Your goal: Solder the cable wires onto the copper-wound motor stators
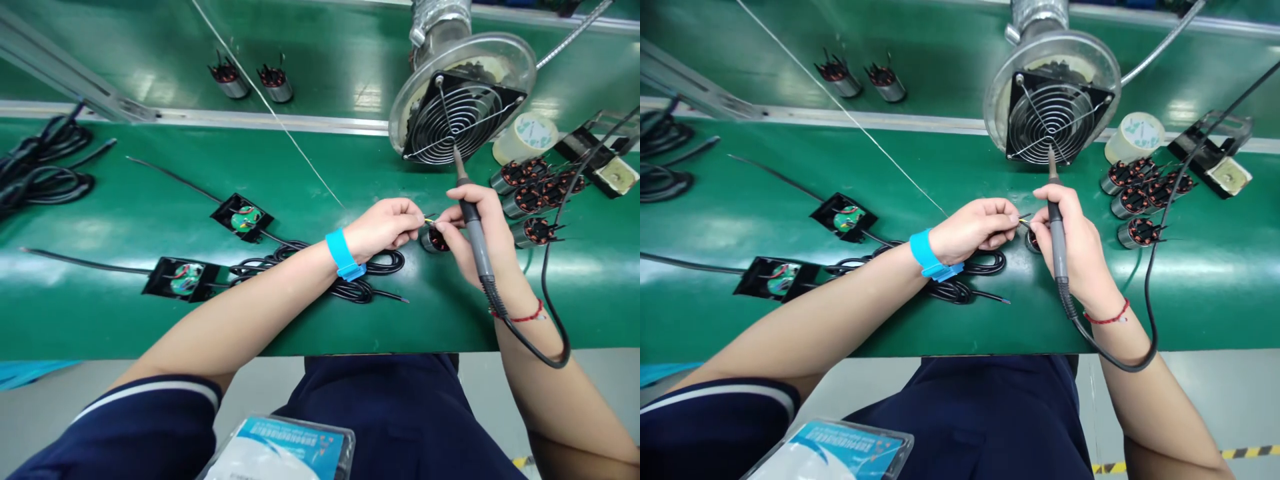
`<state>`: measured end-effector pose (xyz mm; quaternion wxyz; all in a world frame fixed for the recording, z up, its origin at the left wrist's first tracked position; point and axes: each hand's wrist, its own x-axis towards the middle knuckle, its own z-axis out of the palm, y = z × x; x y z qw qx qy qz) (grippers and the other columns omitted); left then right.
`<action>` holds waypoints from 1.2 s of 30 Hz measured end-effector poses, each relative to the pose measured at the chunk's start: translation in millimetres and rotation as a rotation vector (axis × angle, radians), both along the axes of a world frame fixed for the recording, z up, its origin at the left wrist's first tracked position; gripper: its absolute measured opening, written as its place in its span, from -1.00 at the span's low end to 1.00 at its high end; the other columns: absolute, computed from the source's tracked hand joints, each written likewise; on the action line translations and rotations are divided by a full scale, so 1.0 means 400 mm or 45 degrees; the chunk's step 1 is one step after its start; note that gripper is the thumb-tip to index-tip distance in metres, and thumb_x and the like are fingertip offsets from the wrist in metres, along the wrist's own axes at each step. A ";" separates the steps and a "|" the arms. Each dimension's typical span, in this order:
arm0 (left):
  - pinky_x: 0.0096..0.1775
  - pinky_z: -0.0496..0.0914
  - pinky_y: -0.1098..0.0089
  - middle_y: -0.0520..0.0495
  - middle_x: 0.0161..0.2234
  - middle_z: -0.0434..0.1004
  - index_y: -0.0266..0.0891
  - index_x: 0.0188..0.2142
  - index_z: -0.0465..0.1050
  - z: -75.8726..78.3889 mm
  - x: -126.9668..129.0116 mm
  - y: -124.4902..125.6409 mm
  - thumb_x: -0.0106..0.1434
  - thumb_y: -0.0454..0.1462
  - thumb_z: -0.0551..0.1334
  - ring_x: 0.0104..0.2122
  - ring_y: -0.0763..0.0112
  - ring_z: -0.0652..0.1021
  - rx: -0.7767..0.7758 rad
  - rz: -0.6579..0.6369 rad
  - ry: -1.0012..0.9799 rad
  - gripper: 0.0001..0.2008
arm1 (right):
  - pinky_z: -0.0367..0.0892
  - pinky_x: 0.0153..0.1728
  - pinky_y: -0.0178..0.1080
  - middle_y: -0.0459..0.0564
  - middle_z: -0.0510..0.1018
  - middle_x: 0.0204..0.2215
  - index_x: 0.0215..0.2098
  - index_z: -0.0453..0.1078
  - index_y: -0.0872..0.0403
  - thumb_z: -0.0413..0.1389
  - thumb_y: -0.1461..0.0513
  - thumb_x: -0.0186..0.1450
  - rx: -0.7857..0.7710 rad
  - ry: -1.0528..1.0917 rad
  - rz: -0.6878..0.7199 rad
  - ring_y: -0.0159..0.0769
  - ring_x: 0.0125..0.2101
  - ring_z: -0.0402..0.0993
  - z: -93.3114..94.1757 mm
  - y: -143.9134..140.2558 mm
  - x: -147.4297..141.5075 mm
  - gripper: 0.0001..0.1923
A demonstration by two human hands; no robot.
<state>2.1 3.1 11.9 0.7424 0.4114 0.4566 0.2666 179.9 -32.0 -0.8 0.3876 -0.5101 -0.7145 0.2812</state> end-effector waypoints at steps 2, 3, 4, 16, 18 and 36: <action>-0.69 -0.01 0.61 0.14 -0.65 0.31 -0.30 -0.48 0.28 0.001 0.001 0.001 0.31 -0.49 0.12 -0.75 0.73 0.21 -0.007 0.006 -0.017 -0.78 | 0.45 -0.34 -0.20 -0.18 0.52 -0.36 0.09 0.21 -0.12 0.15 0.23 0.30 -0.040 0.048 0.041 -0.31 -0.40 0.52 0.000 0.006 0.005 -0.59; -0.69 -0.01 0.61 0.14 -0.66 0.31 -0.30 -0.48 0.28 0.001 0.001 0.001 0.30 -0.49 0.13 -0.75 0.73 0.21 -0.009 0.005 -0.024 -0.78 | 0.46 -0.37 -0.22 -0.18 0.51 -0.37 0.10 0.20 -0.11 0.16 0.22 0.30 -0.049 0.067 0.061 -0.32 -0.42 0.51 0.000 0.010 0.009 -0.57; -0.69 0.00 0.61 0.15 -0.66 0.30 -0.31 -0.48 0.29 0.001 0.001 0.001 0.30 -0.49 0.13 -0.75 0.74 0.20 -0.007 0.001 -0.030 -0.78 | 0.46 -0.39 -0.24 -0.17 0.50 -0.37 0.11 0.20 -0.10 0.18 0.22 0.29 -0.052 0.077 0.087 -0.33 -0.43 0.50 0.000 0.015 0.014 -0.55; -0.66 0.02 0.60 0.15 -0.67 0.28 -0.31 -0.51 0.28 0.005 0.004 -0.003 0.29 -0.52 0.15 -0.74 0.75 0.19 0.046 -0.012 -0.016 -0.75 | 0.43 -0.35 -0.22 -0.14 0.56 -0.41 0.12 0.33 -0.04 0.16 0.27 0.27 -0.050 -0.341 0.274 -0.32 -0.46 0.50 0.068 0.046 0.024 -0.55; -0.67 -0.01 0.60 0.15 -0.68 0.28 -0.31 -0.51 0.27 0.006 0.002 -0.001 0.29 -0.52 0.14 -0.74 0.75 0.18 0.037 0.005 -0.021 -0.75 | 0.44 -0.36 -0.22 -0.15 0.55 -0.41 0.13 0.32 -0.06 0.16 0.26 0.28 -0.046 -0.260 0.252 -0.33 -0.47 0.49 0.056 0.045 0.018 -0.56; -0.68 0.00 0.61 0.14 -0.67 0.29 -0.30 -0.51 0.27 0.004 -0.007 0.005 0.29 -0.51 0.15 -0.75 0.75 0.18 0.007 0.008 -0.057 -0.74 | 0.51 -0.27 -0.17 -0.15 0.59 -0.34 0.20 0.23 -0.17 0.20 0.22 0.29 0.093 -0.034 -0.036 -0.30 -0.42 0.51 -0.019 0.003 -0.007 -0.47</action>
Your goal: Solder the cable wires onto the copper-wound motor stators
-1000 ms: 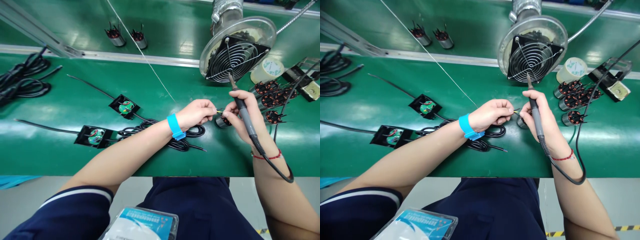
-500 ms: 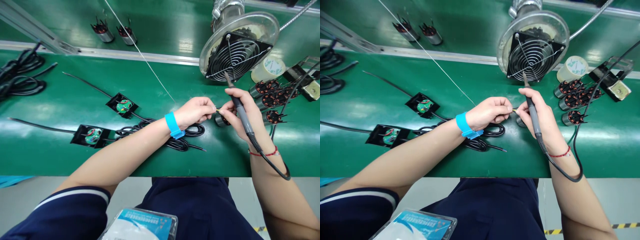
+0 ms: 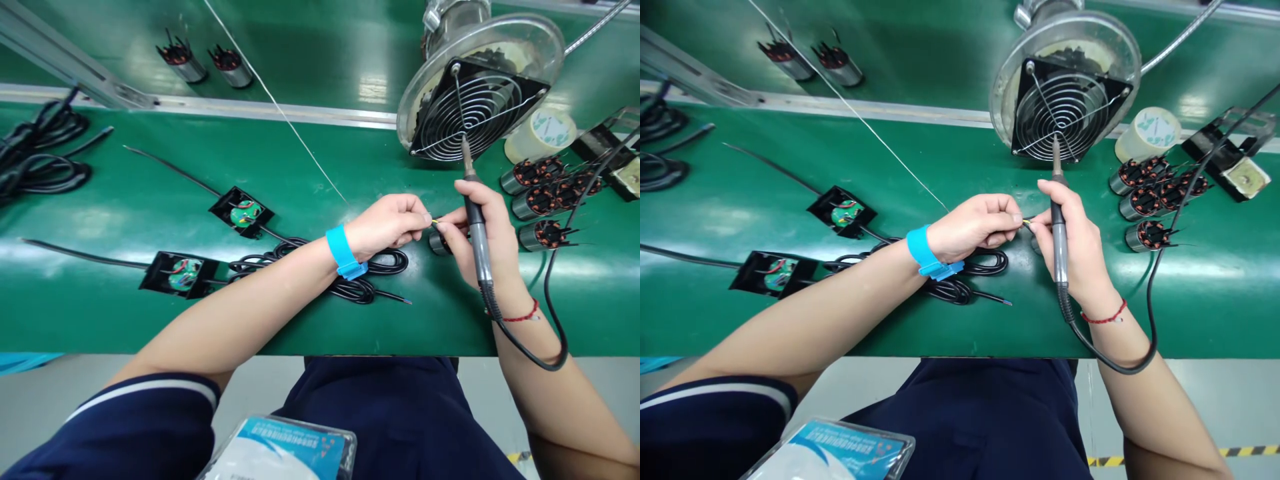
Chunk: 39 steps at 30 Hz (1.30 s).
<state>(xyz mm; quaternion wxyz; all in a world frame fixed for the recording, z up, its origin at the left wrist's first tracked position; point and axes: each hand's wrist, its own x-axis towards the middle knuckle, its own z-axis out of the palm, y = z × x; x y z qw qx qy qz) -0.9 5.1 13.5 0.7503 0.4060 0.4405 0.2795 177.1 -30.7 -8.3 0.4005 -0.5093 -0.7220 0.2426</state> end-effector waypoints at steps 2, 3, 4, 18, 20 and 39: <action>-0.68 -0.02 0.61 0.14 -0.67 0.29 -0.30 -0.51 0.26 0.001 0.000 0.001 0.29 -0.51 0.15 -0.75 0.75 0.18 -0.003 0.010 0.008 -0.74 | 0.51 -0.22 -0.15 -0.15 0.58 -0.35 0.19 0.23 -0.19 0.18 0.23 0.31 -0.008 0.003 -0.008 -0.30 -0.40 0.51 -0.002 0.000 -0.005 -0.49; -0.68 -0.02 0.61 0.13 -0.66 0.30 -0.30 -0.51 0.26 0.002 0.000 0.002 0.29 -0.50 0.15 -0.74 0.75 0.18 -0.002 0.018 0.011 -0.75 | 0.51 -0.20 -0.13 -0.15 0.57 -0.33 0.20 0.22 -0.19 0.17 0.23 0.32 -0.018 0.006 -0.002 -0.29 -0.38 0.51 -0.005 0.000 -0.006 -0.49; -0.68 -0.02 0.61 0.13 -0.66 0.30 -0.30 -0.51 0.26 0.003 0.000 0.002 0.29 -0.50 0.15 -0.74 0.75 0.18 0.000 0.024 0.014 -0.75 | 0.51 -0.19 -0.12 -0.14 0.57 -0.31 0.20 0.21 -0.19 0.17 0.23 0.32 -0.025 0.012 0.009 -0.28 -0.37 0.51 -0.008 -0.001 -0.006 -0.48; -0.68 -0.01 0.62 0.13 -0.66 0.30 -0.30 -0.52 0.27 -0.002 0.000 0.003 0.28 -0.49 0.16 -0.74 0.75 0.19 -0.004 0.024 0.008 -0.75 | 0.50 -0.24 -0.15 -0.16 0.57 -0.33 0.17 0.22 -0.16 0.19 0.24 0.30 0.031 0.058 -0.075 -0.30 -0.40 0.51 -0.020 -0.013 -0.010 -0.50; -0.68 -0.01 0.62 0.13 -0.66 0.30 -0.30 -0.52 0.26 -0.002 -0.001 0.003 0.28 -0.49 0.16 -0.74 0.74 0.18 0.001 0.022 0.012 -0.75 | 0.49 -0.22 -0.17 -0.16 0.58 -0.32 0.17 0.23 -0.17 0.19 0.25 0.30 0.044 0.064 -0.079 -0.31 -0.38 0.52 -0.023 -0.013 -0.008 -0.50; -0.68 -0.04 0.59 0.14 -0.67 0.28 -0.30 -0.51 0.26 0.002 0.000 0.003 0.28 -0.51 0.14 -0.74 0.73 0.17 0.022 0.017 0.037 -0.75 | 0.47 -0.17 -0.13 -0.13 0.54 -0.31 0.15 0.21 -0.11 0.13 0.29 0.31 0.152 -0.108 -0.020 -0.28 -0.32 0.51 -0.029 -0.008 -0.013 -0.53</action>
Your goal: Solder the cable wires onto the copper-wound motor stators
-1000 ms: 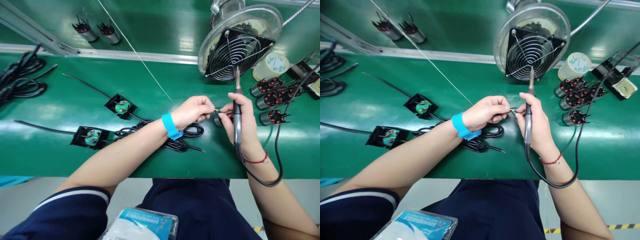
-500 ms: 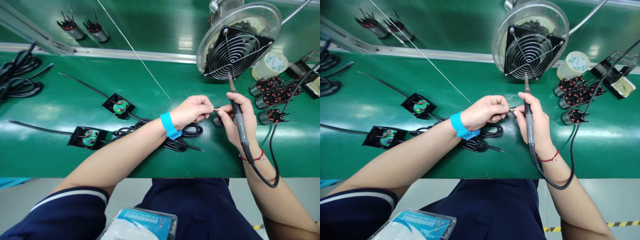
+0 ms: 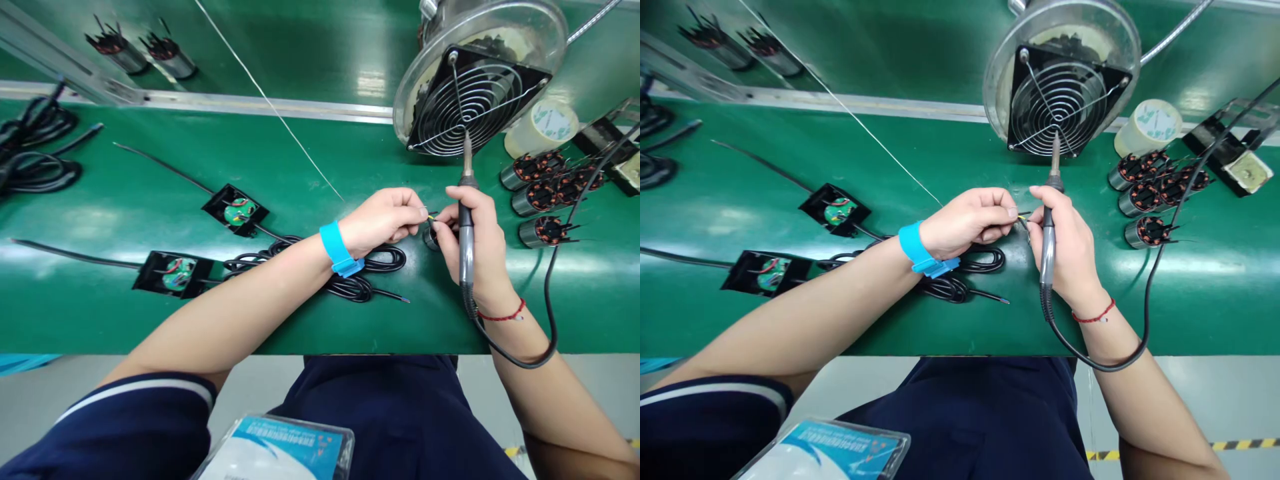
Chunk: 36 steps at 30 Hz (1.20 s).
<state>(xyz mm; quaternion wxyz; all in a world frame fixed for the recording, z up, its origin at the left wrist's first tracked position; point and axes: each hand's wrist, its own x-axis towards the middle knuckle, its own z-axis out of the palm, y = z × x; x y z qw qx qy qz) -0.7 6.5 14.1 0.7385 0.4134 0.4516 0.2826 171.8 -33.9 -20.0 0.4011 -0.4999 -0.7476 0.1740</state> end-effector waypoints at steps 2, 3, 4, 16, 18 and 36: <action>-0.68 -0.03 0.59 0.15 -0.67 0.27 -0.30 -0.51 0.26 0.001 0.000 0.000 0.28 -0.51 0.14 -0.74 0.73 0.17 0.001 -0.004 0.001 -0.75 | 0.47 -0.17 -0.14 -0.13 0.55 -0.31 0.14 0.22 -0.08 0.13 0.31 0.30 0.050 -0.030 0.001 -0.28 -0.31 0.52 0.003 0.002 -0.003 -0.54; -0.67 -0.02 0.59 0.15 -0.67 0.27 -0.30 -0.51 0.26 0.001 0.000 0.000 0.28 -0.52 0.14 -0.74 0.73 0.18 0.003 -0.008 -0.002 -0.75 | 0.47 -0.18 -0.15 -0.12 0.55 -0.31 0.14 0.22 -0.07 0.13 0.31 0.31 0.066 -0.037 0.005 -0.29 -0.31 0.53 0.005 0.003 -0.004 -0.55; -0.67 -0.02 0.59 0.15 -0.67 0.27 -0.29 -0.51 0.26 0.001 0.000 0.000 0.27 -0.52 0.14 -0.73 0.73 0.18 0.005 -0.012 -0.007 -0.75 | 0.47 -0.18 -0.16 -0.12 0.55 -0.30 0.14 0.23 -0.07 0.13 0.32 0.31 0.075 -0.040 0.011 -0.29 -0.30 0.53 0.006 0.003 -0.005 -0.55; -0.69 -0.04 0.60 0.14 -0.68 0.28 -0.30 -0.53 0.26 -0.004 -0.002 0.002 0.27 -0.52 0.14 -0.74 0.73 0.18 0.000 0.005 -0.016 -0.74 | 0.51 -0.18 -0.18 -0.17 0.59 -0.29 0.14 0.23 -0.13 0.20 0.23 0.31 -0.082 0.206 -0.033 -0.33 -0.34 0.56 -0.013 0.002 -0.001 -0.53; -0.69 -0.04 0.60 0.14 -0.69 0.28 -0.31 -0.53 0.26 -0.002 0.000 0.002 0.28 -0.53 0.13 -0.75 0.73 0.18 -0.003 0.011 -0.005 -0.73 | 0.52 -0.20 -0.17 -0.16 0.59 -0.30 0.13 0.25 -0.13 0.20 0.22 0.31 -0.086 0.231 -0.047 -0.32 -0.34 0.56 -0.016 0.004 -0.002 -0.55; -0.66 -0.01 0.58 0.16 -0.70 0.26 -0.30 -0.53 0.25 0.001 0.004 0.005 0.31 -0.53 0.14 -0.74 0.75 0.16 0.044 0.011 0.037 -0.71 | 0.48 -0.22 -0.19 -0.19 0.50 -0.29 0.16 0.19 -0.14 0.21 0.31 0.25 -0.142 0.235 0.027 -0.37 -0.33 0.50 -0.012 0.005 -0.004 -0.44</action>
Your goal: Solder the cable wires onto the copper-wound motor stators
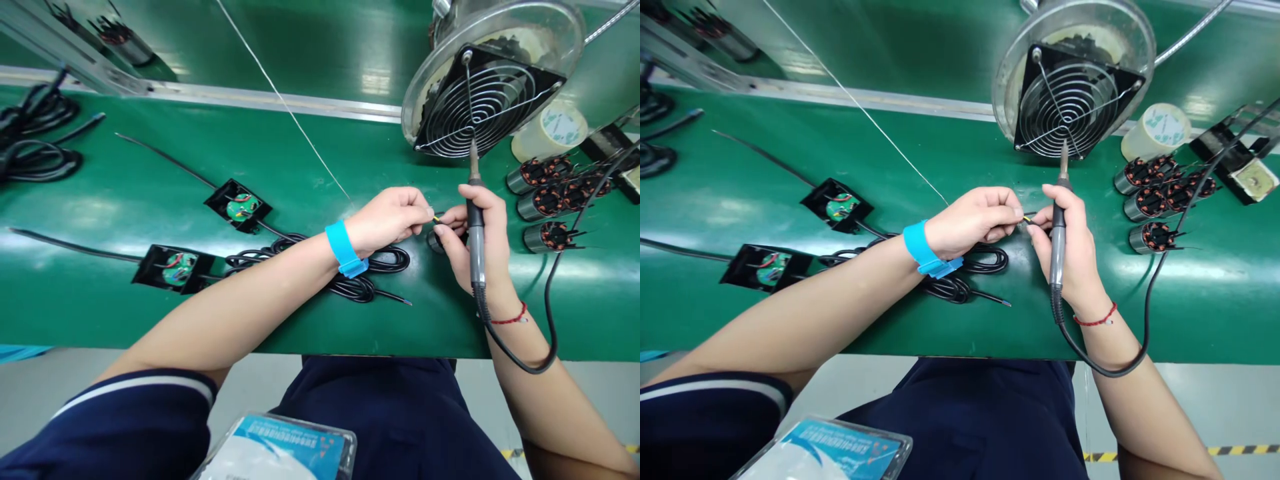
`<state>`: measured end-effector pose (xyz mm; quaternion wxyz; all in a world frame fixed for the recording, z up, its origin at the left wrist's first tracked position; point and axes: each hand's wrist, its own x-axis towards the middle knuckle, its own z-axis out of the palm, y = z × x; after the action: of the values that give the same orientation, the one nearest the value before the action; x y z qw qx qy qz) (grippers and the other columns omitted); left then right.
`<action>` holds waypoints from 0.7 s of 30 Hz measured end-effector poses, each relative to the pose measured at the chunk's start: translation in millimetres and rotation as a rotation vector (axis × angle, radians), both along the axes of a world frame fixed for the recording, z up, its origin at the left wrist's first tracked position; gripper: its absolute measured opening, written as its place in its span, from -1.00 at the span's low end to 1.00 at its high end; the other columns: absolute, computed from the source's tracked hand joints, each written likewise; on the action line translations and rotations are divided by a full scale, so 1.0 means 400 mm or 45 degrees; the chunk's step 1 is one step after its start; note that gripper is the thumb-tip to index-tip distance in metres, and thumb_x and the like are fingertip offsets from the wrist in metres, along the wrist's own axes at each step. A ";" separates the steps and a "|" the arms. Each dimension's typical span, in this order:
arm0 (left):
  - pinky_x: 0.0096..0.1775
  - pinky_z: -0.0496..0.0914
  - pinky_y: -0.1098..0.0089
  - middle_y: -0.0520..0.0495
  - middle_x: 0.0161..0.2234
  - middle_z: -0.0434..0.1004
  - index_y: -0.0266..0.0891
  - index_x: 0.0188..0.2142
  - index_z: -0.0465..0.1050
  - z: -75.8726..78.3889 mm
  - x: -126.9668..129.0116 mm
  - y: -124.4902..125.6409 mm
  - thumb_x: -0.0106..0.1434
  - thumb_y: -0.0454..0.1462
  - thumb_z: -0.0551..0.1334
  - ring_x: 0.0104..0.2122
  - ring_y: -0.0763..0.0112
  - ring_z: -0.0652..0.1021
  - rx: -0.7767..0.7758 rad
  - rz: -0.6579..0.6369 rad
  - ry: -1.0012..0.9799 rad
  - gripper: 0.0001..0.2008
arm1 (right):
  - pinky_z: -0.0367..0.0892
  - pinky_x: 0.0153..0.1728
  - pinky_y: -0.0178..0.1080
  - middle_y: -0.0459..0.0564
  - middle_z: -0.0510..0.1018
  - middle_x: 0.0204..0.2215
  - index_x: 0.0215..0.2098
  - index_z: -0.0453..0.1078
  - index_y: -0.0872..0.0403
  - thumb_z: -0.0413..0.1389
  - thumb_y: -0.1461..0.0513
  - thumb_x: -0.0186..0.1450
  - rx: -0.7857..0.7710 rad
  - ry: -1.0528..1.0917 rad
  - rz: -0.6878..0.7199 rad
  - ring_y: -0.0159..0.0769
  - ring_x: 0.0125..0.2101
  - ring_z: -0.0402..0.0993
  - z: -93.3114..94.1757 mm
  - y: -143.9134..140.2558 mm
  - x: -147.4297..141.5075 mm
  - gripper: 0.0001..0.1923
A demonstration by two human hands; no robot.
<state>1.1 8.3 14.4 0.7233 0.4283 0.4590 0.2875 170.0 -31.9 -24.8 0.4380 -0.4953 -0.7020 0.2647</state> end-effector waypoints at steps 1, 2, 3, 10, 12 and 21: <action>-0.66 -0.01 0.58 0.17 -0.70 0.25 -0.30 -0.53 0.25 0.000 0.000 0.000 0.31 -0.52 0.14 -0.74 0.75 0.16 0.002 0.001 0.002 -0.71 | 0.47 -0.24 -0.21 -0.20 0.51 -0.31 0.16 0.19 -0.14 0.20 0.32 0.26 -0.009 0.012 0.016 -0.37 -0.35 0.50 0.002 0.001 0.002 -0.45; -0.66 0.00 0.57 0.17 -0.70 0.25 -0.30 -0.53 0.25 0.000 0.000 -0.001 0.31 -0.52 0.14 -0.74 0.74 0.16 0.005 0.000 0.005 -0.71 | 0.47 -0.26 -0.22 -0.21 0.51 -0.33 0.15 0.20 -0.13 0.19 0.32 0.27 -0.014 0.016 0.030 -0.38 -0.37 0.49 0.004 0.001 0.004 -0.47; -0.65 -0.01 0.57 0.17 -0.70 0.25 -0.30 -0.53 0.25 0.001 0.000 -0.001 0.31 -0.52 0.14 -0.74 0.74 0.16 0.005 -0.005 0.009 -0.71 | 0.46 -0.27 -0.23 -0.21 0.51 -0.34 0.14 0.21 -0.13 0.18 0.32 0.28 -0.013 0.010 0.037 -0.39 -0.38 0.49 0.006 0.002 0.005 -0.49; -0.63 0.06 0.60 0.18 -0.70 0.26 -0.32 -0.53 0.29 0.009 0.000 -0.008 0.25 -0.54 0.18 -0.71 0.74 0.21 0.045 -0.057 0.102 -0.74 | 0.47 -0.30 -0.25 -0.20 0.53 -0.37 0.08 0.33 -0.12 0.15 0.24 0.35 0.090 -0.043 -0.040 -0.40 -0.44 0.47 0.013 -0.004 0.002 -0.66; -0.62 0.08 0.60 0.18 -0.69 0.26 -0.33 -0.53 0.30 0.008 0.000 -0.009 0.24 -0.53 0.19 -0.70 0.75 0.22 0.058 -0.063 0.123 -0.75 | 0.48 -0.25 -0.22 -0.19 0.55 -0.34 0.11 0.30 -0.12 0.13 0.24 0.36 0.047 -0.035 -0.042 -0.38 -0.41 0.49 0.012 -0.005 0.003 -0.64; -0.64 0.04 0.59 0.14 -0.65 0.26 -0.31 -0.50 0.30 -0.001 -0.008 -0.004 0.27 -0.49 0.17 -0.69 0.71 0.19 -0.003 -0.038 0.111 -0.78 | 0.49 -0.20 -0.19 -0.17 0.57 -0.29 0.16 0.22 -0.15 0.14 0.28 0.32 -0.064 -0.025 -0.008 -0.34 -0.33 0.53 0.010 -0.012 0.010 -0.52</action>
<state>-2.1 6.8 14.2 0.7073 0.4465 0.4838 0.2573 174.1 -36.8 -20.8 0.4193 -0.5108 -0.6979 0.2760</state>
